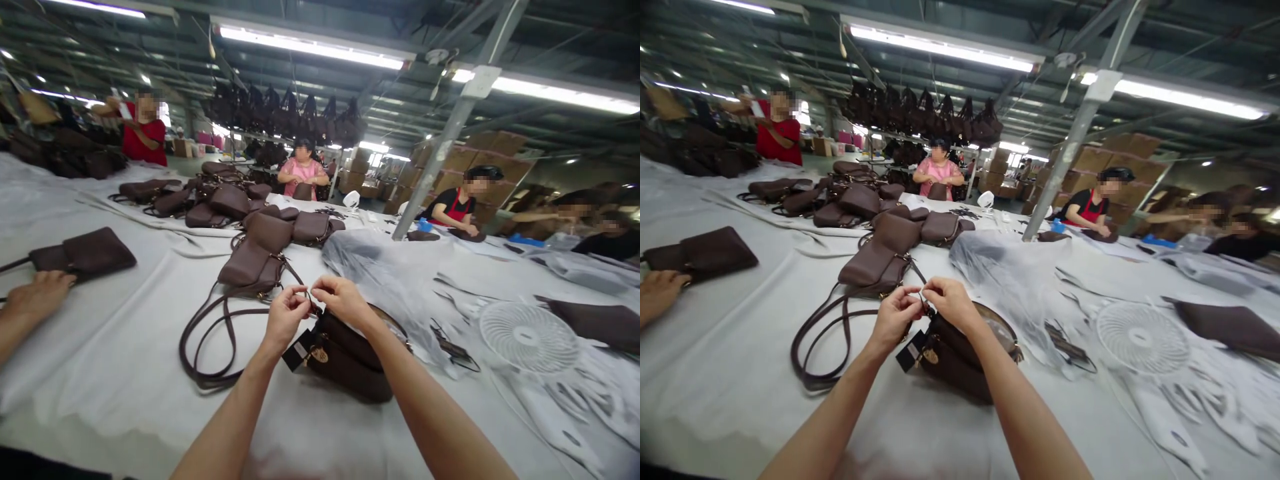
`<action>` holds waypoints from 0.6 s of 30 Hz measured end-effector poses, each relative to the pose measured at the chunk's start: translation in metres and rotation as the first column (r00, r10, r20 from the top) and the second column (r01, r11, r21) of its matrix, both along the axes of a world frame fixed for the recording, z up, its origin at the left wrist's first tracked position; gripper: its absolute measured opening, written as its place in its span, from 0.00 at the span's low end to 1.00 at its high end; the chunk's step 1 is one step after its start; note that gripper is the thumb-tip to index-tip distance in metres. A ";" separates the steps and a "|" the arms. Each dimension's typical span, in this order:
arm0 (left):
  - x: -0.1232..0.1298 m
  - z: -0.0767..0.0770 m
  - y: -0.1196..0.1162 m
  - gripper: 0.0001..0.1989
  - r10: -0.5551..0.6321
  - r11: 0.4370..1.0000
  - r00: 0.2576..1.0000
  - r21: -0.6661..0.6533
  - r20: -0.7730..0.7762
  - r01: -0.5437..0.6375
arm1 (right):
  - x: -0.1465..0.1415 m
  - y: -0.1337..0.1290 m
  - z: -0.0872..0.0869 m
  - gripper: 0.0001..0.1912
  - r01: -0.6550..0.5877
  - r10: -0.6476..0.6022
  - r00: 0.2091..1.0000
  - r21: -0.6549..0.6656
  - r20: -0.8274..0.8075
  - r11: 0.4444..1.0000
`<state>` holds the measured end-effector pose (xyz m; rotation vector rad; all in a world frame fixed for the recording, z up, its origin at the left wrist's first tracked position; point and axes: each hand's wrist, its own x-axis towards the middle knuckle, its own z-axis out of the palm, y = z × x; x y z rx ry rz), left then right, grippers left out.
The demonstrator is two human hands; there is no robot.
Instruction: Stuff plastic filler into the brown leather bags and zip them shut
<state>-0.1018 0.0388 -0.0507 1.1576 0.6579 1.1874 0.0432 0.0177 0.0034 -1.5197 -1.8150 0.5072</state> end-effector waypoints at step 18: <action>0.004 -0.013 0.006 0.15 0.005 1.000 0.998 0.023 0.061 -0.006 | -0.006 -0.005 0.009 0.09 -0.097 0.099 0.983 -0.027 0.151 0.995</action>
